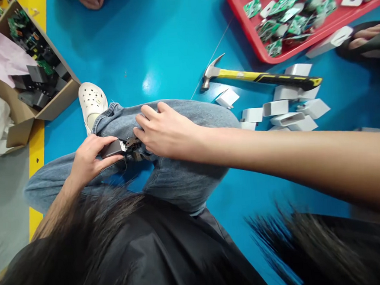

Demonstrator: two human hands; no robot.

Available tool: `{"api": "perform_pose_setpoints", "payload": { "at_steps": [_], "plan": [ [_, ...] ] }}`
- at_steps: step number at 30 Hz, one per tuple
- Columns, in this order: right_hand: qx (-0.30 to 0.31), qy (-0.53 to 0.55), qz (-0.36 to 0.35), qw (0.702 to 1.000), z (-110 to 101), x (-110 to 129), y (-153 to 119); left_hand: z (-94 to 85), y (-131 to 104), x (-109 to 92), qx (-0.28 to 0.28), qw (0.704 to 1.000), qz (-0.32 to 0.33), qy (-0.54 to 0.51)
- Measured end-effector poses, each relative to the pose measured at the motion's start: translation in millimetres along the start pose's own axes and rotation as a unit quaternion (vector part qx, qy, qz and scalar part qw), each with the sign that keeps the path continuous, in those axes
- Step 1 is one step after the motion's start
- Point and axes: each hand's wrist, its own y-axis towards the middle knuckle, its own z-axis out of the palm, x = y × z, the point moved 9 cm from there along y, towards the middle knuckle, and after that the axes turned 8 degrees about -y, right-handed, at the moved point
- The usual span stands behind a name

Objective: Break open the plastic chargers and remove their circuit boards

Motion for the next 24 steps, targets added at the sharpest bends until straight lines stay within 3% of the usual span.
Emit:
{"api": "perform_pose_setpoints", "payload": {
  "at_steps": [15,24],
  "plan": [
    [-0.001,0.014,0.019,1.0,-6.3,2.0,-2.5,-3.5,-2.2,9.2,-0.037,0.999,-0.038,0.002],
    [-0.02,0.01,0.042,0.999,-8.5,6.3,-5.7,7.3,0.6,25.4,-0.021,0.996,-0.082,-0.036]
  ]
}}
